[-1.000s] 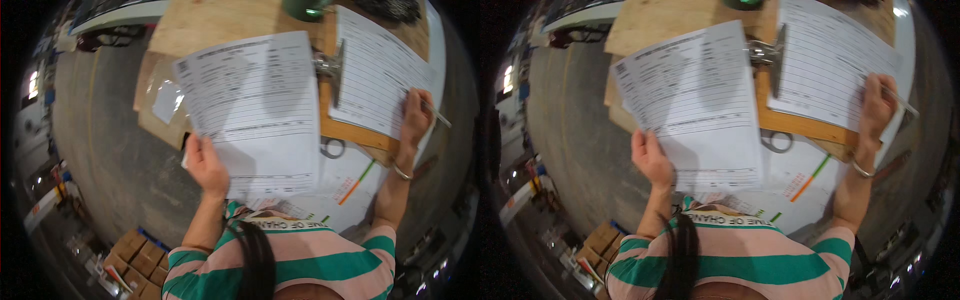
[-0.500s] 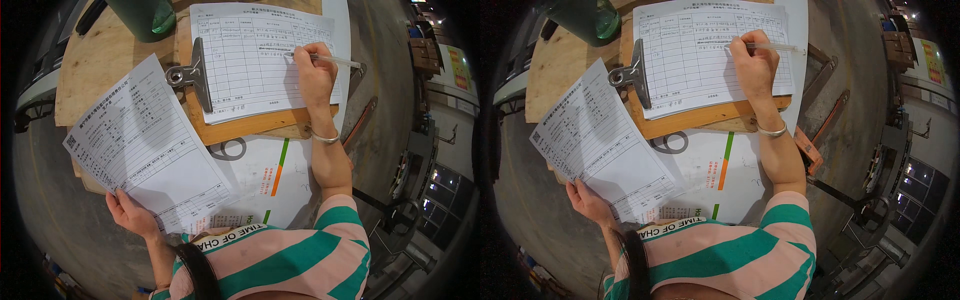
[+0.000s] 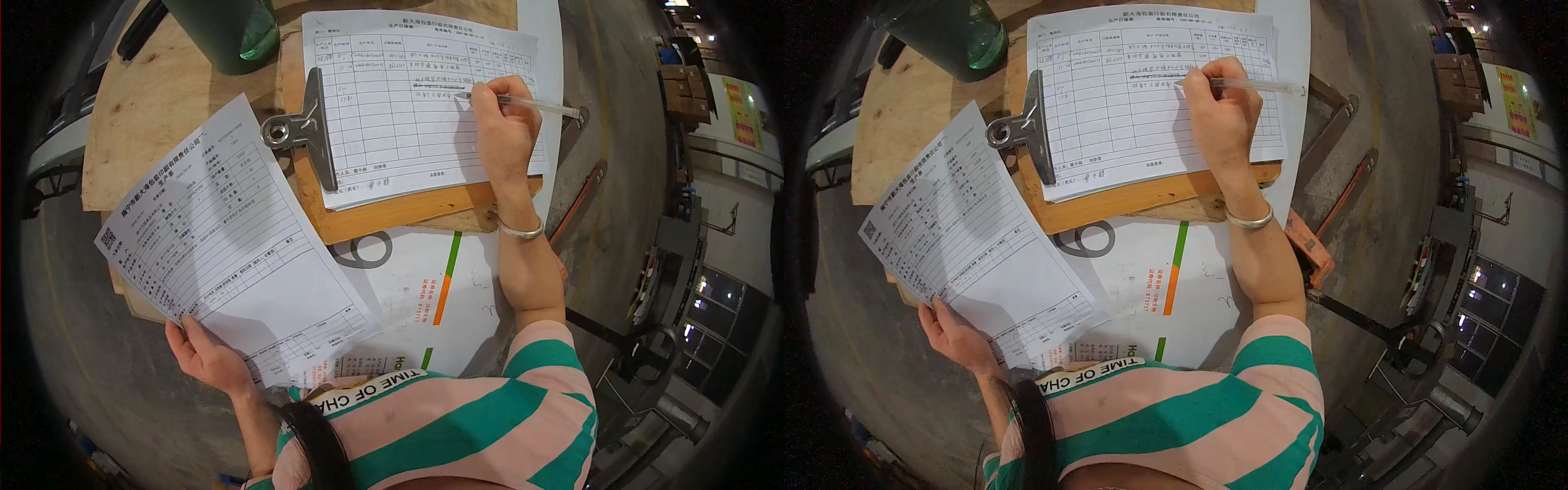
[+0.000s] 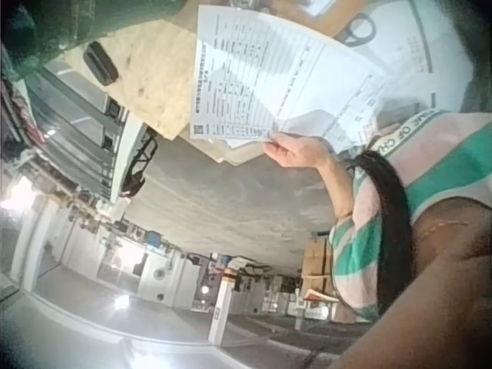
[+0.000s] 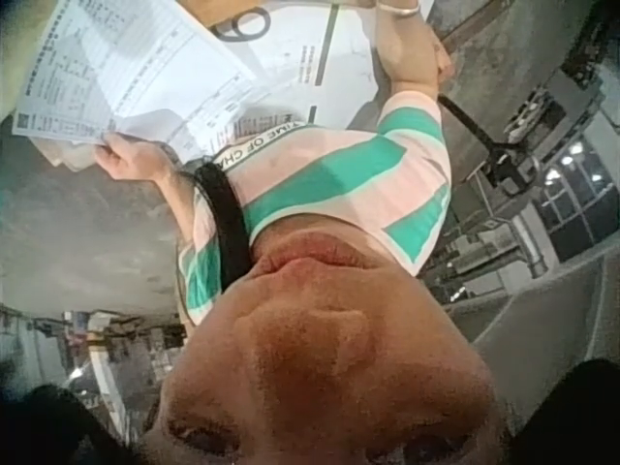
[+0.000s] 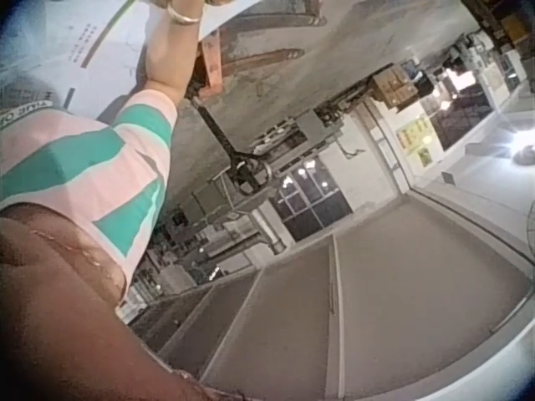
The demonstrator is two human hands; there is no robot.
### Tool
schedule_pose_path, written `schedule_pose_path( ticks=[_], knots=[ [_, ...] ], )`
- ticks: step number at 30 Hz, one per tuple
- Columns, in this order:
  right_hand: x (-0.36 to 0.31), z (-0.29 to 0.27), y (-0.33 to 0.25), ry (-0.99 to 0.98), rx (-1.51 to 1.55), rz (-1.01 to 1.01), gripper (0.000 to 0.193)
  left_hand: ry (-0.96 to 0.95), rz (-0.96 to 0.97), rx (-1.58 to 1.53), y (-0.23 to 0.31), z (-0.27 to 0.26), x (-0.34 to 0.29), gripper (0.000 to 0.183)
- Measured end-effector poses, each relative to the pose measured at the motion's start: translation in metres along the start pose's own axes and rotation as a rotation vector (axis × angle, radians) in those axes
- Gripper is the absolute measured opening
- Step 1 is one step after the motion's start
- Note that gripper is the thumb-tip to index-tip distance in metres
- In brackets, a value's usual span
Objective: The person is reading information from one document and writing it into a log sheet on a clipboard in an industrial facility.
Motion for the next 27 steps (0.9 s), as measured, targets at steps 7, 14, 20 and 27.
schedule_pose_path(
  ticks=[7, 14, 20, 27],
  knots=[
    [-0.0006, 0.0004, -0.0032, -0.010, -0.040, -0.007, 0.011, -0.012, -0.009, 0.000, -0.0032, -0.0022, 0.0001, 0.028],
    [-0.0011, 0.0010, -0.0007, -0.019, -0.072, -0.061, 0.010, -0.027, -0.022, 0.018, -0.0062, -0.0034, 0.0004, 0.032],
    [0.0005, 0.0003, 0.0048, 0.013, -0.019, -0.071, 0.008, -0.018, -0.014, -0.012, -0.0044, -0.0030, -0.0003, 0.030],
    [-0.0004, 0.0012, 0.0012, 0.005, -0.040, -0.061, 0.009, -0.007, -0.003, -0.010, 0.0008, 0.0008, -0.0007, 0.023]
  ],
)
Point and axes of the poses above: each hand's wrist, its own x-axis towards the middle knuckle, its own z-axis out of the palm, y = z × x, the point moved 2 cm from there along x, towards the middle knuckle, and after that the axes turned 3 degrees about x, right-handed, at the moved point
